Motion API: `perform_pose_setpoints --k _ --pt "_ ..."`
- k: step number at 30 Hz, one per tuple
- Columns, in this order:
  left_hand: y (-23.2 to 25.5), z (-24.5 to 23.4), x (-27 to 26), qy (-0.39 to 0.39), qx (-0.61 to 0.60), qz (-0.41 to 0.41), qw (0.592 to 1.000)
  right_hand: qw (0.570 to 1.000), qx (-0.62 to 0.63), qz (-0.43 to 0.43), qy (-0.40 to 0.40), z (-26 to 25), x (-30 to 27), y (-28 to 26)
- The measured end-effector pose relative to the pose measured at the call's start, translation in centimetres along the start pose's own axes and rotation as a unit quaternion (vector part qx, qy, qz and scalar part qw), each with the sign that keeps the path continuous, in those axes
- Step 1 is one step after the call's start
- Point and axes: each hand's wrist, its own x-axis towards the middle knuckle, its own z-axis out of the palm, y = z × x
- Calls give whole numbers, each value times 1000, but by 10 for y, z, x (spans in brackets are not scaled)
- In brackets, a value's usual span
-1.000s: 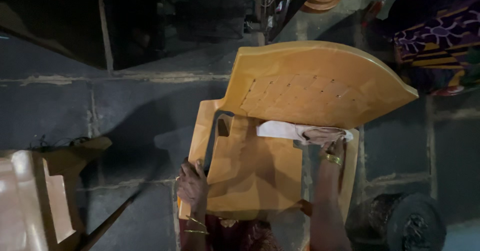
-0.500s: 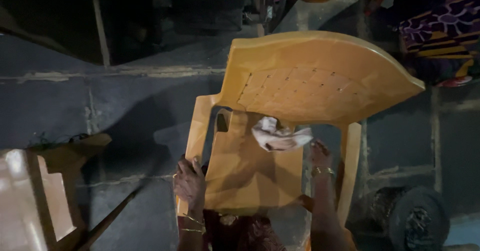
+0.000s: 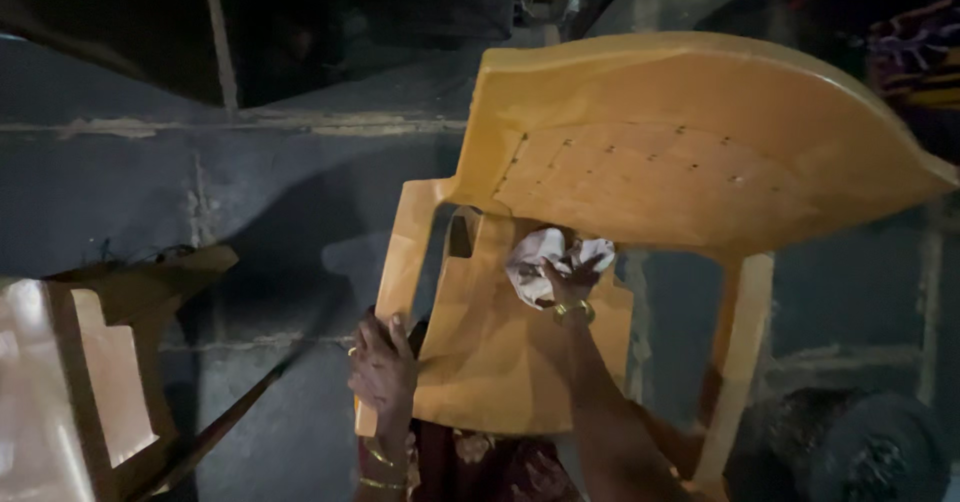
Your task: The person wipes a beige plastic chair with a white cloth, cleaning the seat, backrest, and armrests. The person then moves to a second identical chair and repeats the wiping process on its surfaces.
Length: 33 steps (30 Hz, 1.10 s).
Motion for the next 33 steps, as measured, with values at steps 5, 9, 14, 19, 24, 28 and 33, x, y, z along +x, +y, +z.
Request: perform_pose_setpoints --k 5,9,14,19,24,28,33 --pt "-5 7 -3 -13 21 -5 1000 980 -180 -78 -43 43 1 -25" --pt "-9 14 0 -9 14 -9 1000 894 -398 -204 -26 76 -14 -23" --pt "-10 15 0 8 2 7 1000 844 -371 -349 -165 86 -42 -33" --pt "-1 7 0 6 20 -2 1000 759 -336 -489 -268 80 -65 -71" --pt "4 1 0 6 -2 2 1000 761 -315 -481 -302 60 -48 -62" --pt "0 6 1 3 -11 -5 1000 819 -283 -427 -260 59 -22 -32" --pt "-5 9 -2 21 4 20 1000 810 -416 -397 -112 27 15 16"
